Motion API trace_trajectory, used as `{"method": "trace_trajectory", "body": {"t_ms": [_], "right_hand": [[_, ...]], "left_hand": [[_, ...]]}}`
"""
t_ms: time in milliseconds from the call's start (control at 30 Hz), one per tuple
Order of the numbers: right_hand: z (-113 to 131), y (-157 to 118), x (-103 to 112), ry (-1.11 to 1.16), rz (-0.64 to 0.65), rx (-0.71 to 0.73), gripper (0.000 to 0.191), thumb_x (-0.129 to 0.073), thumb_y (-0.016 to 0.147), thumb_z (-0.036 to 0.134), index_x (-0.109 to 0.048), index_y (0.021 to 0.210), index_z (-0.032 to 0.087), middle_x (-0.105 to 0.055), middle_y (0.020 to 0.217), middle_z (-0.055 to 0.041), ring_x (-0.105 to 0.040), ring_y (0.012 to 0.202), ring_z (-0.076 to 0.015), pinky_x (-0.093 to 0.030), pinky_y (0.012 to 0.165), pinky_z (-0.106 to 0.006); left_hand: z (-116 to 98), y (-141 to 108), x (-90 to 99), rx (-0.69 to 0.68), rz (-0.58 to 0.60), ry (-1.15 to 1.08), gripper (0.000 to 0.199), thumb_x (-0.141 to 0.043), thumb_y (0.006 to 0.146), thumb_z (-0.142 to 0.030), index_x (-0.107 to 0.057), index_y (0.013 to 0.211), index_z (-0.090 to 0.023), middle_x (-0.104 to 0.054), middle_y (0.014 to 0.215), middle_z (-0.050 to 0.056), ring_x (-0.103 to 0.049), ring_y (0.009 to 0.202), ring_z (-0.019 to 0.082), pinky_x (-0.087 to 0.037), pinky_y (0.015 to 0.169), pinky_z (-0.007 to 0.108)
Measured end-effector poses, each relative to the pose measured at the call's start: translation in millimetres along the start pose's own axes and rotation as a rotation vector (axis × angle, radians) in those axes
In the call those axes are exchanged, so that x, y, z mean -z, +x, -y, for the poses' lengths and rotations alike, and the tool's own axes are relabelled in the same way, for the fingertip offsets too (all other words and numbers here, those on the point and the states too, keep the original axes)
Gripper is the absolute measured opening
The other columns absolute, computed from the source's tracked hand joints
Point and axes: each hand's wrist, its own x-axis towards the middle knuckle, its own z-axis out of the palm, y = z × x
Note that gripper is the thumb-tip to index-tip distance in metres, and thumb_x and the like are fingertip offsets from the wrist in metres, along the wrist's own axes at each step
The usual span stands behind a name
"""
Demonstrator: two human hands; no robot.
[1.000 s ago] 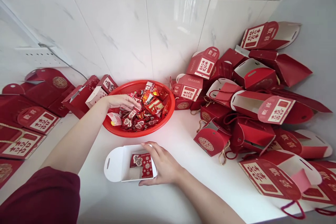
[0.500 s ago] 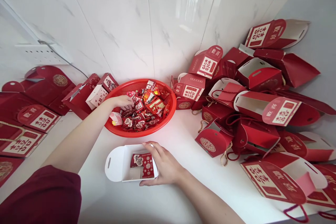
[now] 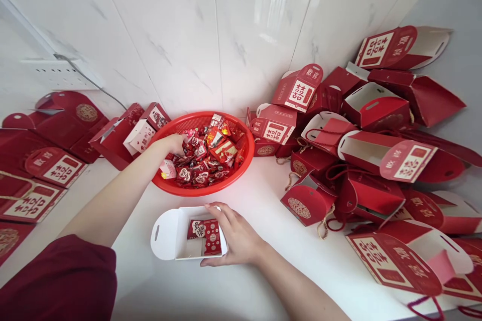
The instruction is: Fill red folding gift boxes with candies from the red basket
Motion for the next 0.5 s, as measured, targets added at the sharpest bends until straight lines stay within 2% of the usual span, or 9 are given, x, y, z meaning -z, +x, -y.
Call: {"method": "trace_trajectory", "body": {"t_ms": [200,333,433,500], "right_hand": [[-1,-1,-1,-0.005,0.015,-0.017,0.120,-0.082,0.065,0.060,-0.016,0.156,0.020,-0.040,0.146,-0.0209,-0.041,0.139,-0.0357,-0.044,0.110,-0.051],[0,-1,-1,-0.003,0.009,-0.014,0.119,-0.082,0.065,0.061,-0.017,0.156,0.020,-0.041,0.146,-0.0210,-0.042,0.138,-0.0360,-0.045,0.109,-0.051],[0,-1,0,-0.018,-0.003,-0.003,0.119,-0.082,0.066,0.062,-0.016,0.156,0.020,-0.041,0.146,-0.0212,-0.042,0.138,-0.0358,-0.045,0.109,-0.051],[1,-1,0,-0.029,-0.009,0.006,0.119,-0.082,0.066,0.062,-0.016,0.155,0.020,-0.041,0.145,-0.0215,-0.042,0.138,-0.0358,-0.045,0.109,-0.051]], "left_hand": [[-5,3,-3.5,-0.033,0.051,0.024,0.034,-0.061,0.096,-0.033,-0.059,0.124,-0.015,-0.062,0.124,0.010,-0.064,0.107,0.024,-0.056,0.089,0.043],[1,2,1.8,-0.024,-0.007,-0.003,0.031,-0.061,0.096,-0.034,-0.060,0.120,-0.014,-0.064,0.118,0.010,-0.065,0.103,0.022,-0.057,0.087,0.042],[8,-4,10.1,-0.097,-0.122,-0.088,0.024,-0.072,0.085,-0.037,-0.068,0.091,-0.014,-0.069,0.088,0.004,-0.066,0.085,0.019,-0.053,0.078,0.033],[12,-11,16.9,-0.189,-0.228,-0.186,0.027,-0.081,0.069,-0.036,-0.064,0.065,-0.016,-0.060,0.061,-0.002,-0.062,0.071,0.017,-0.045,0.068,0.027]]}}
